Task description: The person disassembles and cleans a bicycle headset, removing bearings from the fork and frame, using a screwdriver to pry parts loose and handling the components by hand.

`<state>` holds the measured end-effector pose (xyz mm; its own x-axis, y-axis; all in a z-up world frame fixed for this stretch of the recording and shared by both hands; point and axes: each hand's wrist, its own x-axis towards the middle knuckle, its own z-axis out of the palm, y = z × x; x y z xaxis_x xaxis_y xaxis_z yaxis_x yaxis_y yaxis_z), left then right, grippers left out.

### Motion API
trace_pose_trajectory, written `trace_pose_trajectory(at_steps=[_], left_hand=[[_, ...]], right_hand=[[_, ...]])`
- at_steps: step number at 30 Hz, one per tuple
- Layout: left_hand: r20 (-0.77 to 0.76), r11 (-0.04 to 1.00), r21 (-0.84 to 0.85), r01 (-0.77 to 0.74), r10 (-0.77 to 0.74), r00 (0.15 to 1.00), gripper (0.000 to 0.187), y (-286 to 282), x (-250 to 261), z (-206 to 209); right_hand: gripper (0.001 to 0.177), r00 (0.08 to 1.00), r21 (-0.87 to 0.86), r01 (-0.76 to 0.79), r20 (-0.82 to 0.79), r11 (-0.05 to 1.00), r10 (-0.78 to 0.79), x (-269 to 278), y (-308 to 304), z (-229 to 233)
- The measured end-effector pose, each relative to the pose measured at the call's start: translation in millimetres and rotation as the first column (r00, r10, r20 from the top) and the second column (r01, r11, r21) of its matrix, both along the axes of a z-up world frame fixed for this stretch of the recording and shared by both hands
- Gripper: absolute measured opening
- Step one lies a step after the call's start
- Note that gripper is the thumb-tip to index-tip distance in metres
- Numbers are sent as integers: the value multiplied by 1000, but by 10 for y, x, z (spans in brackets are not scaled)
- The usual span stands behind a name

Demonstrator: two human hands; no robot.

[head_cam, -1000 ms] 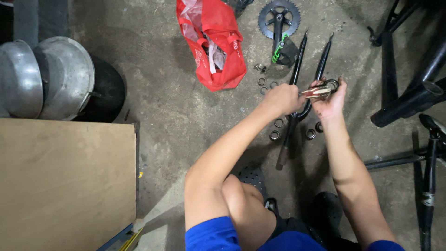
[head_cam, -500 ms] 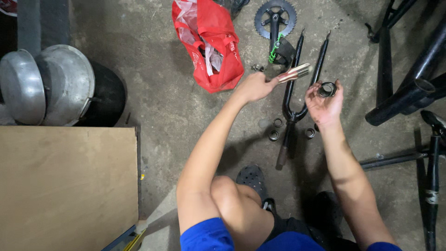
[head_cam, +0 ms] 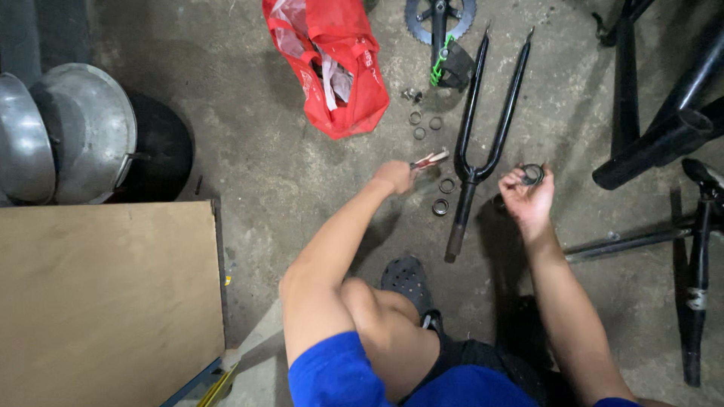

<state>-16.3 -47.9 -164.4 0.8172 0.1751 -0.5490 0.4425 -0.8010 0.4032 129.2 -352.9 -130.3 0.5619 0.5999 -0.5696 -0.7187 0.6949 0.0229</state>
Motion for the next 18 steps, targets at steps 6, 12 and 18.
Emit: trace_pose_trajectory(at_steps=[6, 12, 18], left_hand=[[-50, 984, -123, -128, 123, 991, 47, -155, -512, -336], [141, 972, -109, -207, 221, 965, 50, -190, -780, -362], [459, 908, 90, -410, 328, 826, 53, -377, -886, -71]], right_hand=[[47, 997, -85, -37, -77, 996, 30, -497, -94, -149], [48, 967, -178, -138, -238, 974, 94, -976, 45, -294], [51, 953, -146, -238, -227, 960, 201, -1283, 128, -514]])
